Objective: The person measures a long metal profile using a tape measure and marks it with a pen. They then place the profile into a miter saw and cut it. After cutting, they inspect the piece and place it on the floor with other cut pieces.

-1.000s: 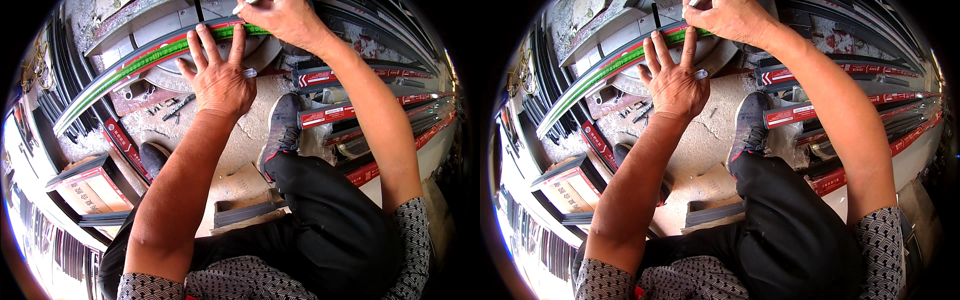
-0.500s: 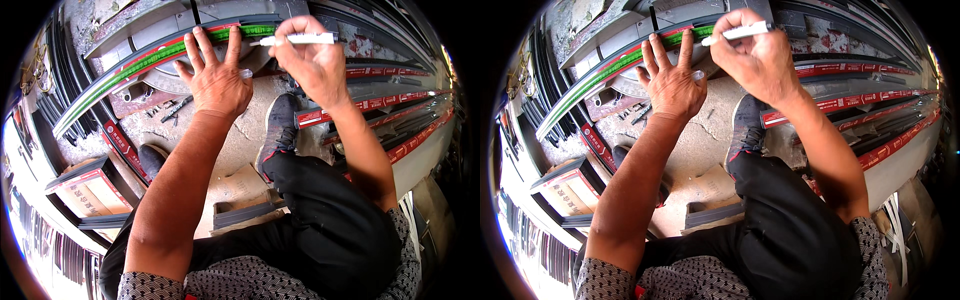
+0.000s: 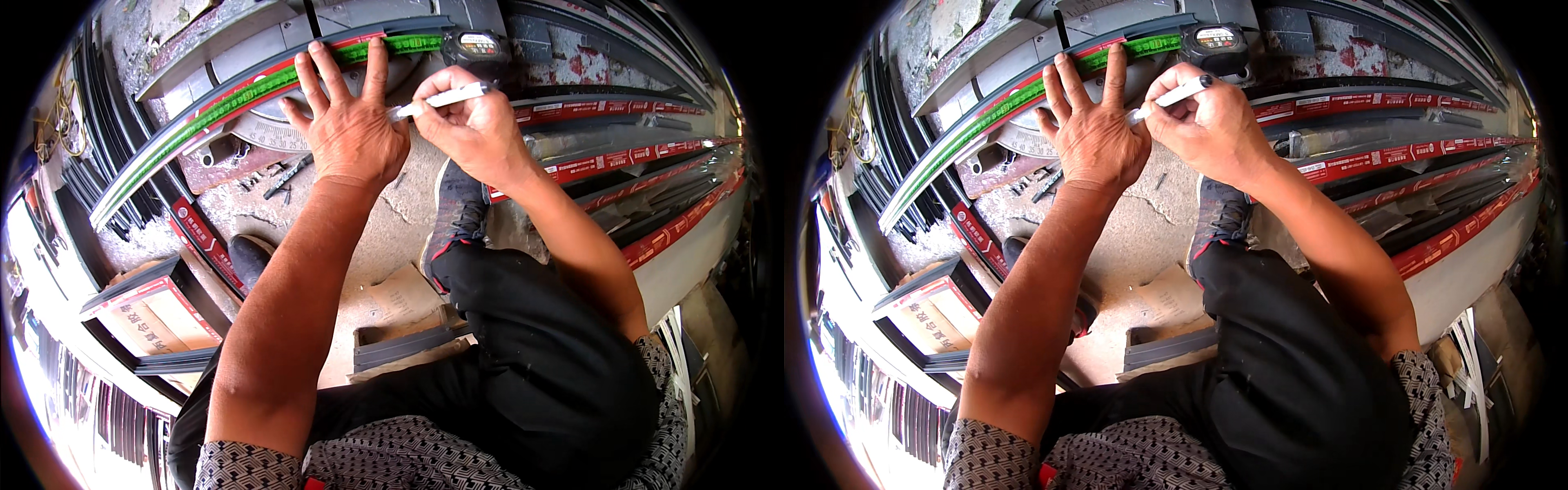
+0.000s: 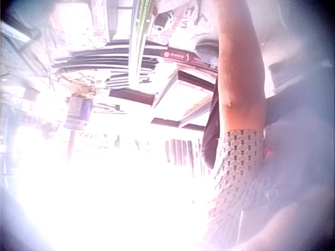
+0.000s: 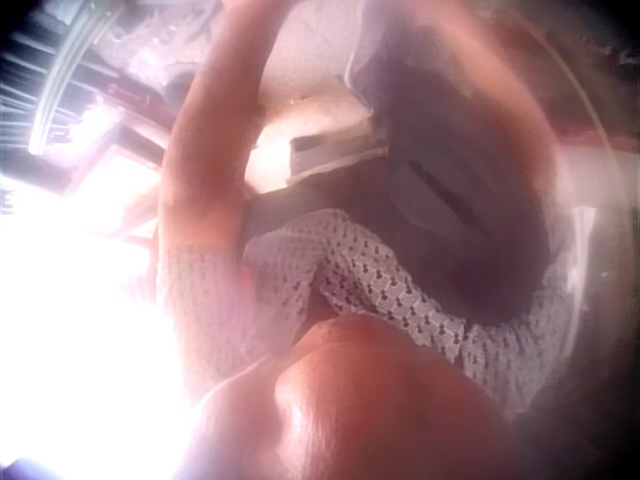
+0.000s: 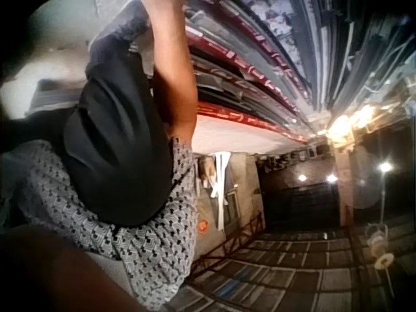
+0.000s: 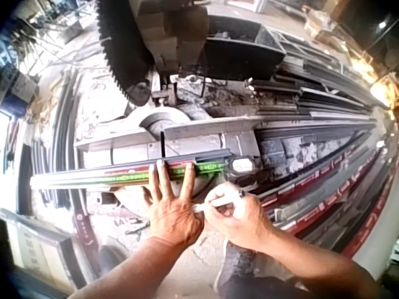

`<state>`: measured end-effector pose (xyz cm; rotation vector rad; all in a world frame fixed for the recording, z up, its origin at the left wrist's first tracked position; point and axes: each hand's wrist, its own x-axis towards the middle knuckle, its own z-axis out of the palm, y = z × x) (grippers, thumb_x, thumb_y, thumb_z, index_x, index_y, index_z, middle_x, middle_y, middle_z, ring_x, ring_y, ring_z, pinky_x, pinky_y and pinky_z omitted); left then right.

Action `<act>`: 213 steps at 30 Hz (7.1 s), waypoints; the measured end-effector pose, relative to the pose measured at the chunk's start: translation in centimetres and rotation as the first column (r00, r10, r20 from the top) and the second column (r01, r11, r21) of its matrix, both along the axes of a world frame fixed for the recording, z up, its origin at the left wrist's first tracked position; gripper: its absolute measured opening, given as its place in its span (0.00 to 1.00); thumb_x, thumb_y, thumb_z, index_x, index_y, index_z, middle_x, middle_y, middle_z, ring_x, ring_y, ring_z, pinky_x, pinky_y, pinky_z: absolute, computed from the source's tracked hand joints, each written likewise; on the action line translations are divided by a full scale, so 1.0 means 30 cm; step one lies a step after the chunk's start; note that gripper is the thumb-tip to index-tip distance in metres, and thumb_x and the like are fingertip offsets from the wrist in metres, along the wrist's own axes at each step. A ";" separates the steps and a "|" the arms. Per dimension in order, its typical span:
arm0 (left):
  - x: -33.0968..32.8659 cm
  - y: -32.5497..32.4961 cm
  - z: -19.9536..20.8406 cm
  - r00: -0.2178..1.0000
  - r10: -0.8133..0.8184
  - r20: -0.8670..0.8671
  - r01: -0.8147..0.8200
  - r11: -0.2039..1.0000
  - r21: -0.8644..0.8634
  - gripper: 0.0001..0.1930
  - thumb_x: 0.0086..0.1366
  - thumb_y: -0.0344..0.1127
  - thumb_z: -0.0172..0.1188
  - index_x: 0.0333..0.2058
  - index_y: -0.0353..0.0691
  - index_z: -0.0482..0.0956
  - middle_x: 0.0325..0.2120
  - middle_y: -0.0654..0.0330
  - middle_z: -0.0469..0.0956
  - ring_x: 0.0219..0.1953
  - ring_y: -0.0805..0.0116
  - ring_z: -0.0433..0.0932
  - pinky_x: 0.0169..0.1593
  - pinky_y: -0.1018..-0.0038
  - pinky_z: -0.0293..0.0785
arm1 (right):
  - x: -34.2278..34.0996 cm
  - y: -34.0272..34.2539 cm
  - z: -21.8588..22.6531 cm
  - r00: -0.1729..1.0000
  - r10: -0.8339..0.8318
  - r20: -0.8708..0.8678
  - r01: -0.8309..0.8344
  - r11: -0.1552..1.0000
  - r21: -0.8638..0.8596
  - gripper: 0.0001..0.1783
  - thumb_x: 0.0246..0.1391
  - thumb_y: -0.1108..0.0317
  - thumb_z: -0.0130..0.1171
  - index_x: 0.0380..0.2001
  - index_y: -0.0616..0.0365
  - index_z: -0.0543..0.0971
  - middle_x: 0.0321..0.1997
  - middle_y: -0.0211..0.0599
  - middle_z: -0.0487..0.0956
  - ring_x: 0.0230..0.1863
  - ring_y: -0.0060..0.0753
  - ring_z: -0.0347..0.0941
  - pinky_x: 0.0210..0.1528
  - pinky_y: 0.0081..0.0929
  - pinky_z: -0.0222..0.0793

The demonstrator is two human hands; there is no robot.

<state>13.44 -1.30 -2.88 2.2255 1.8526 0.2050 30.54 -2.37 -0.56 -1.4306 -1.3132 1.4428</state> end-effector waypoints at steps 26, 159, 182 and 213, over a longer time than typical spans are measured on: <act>-0.005 0.009 0.014 0.999 -0.015 -0.040 0.013 0.999 -0.037 0.50 0.54 0.44 0.59 0.77 0.63 0.51 0.75 0.30 0.42 0.77 0.26 0.40 0.69 0.26 0.45 | 0.031 -0.232 -0.140 0.888 -0.419 -0.190 0.267 0.806 -0.529 0.15 0.65 0.59 0.68 0.34 0.60 0.80 0.27 0.31 0.81 0.25 0.21 0.77 0.29 0.21 0.74; -0.739 0.340 0.026 0.994 0.073 -0.079 -0.091 0.960 -0.265 0.25 0.53 0.50 0.73 0.45 0.41 0.81 0.42 0.48 0.82 0.49 0.43 0.80 0.54 0.52 0.78 | -0.004 -0.258 -0.251 0.537 0.514 0.669 -0.618 0.779 -0.102 0.23 0.58 0.63 0.63 0.53 0.65 0.76 0.58 0.55 0.76 0.62 0.59 0.70 0.64 0.51 0.69; -0.682 0.330 0.109 0.986 -0.020 -0.166 0.015 0.999 -0.031 0.22 0.49 0.54 0.75 0.36 0.45 0.85 0.37 0.53 0.79 0.43 0.50 0.79 0.48 0.54 0.75 | -0.010 -0.288 -0.246 0.703 0.284 0.652 -0.363 0.932 -0.013 0.28 0.57 0.65 0.65 0.58 0.64 0.71 0.55 0.62 0.73 0.59 0.67 0.69 0.63 0.53 0.65; -0.760 0.185 -0.119 0.934 -0.331 -0.134 0.352 0.919 0.181 0.07 0.64 0.39 0.63 0.37 0.45 0.83 0.30 0.56 0.80 0.32 0.57 0.79 0.36 0.60 0.75 | 0.006 -0.314 -0.172 0.779 0.142 0.610 -0.349 0.907 0.235 0.14 0.56 0.76 0.61 0.46 0.59 0.78 0.49 0.51 0.78 0.52 0.59 0.74 0.56 0.48 0.71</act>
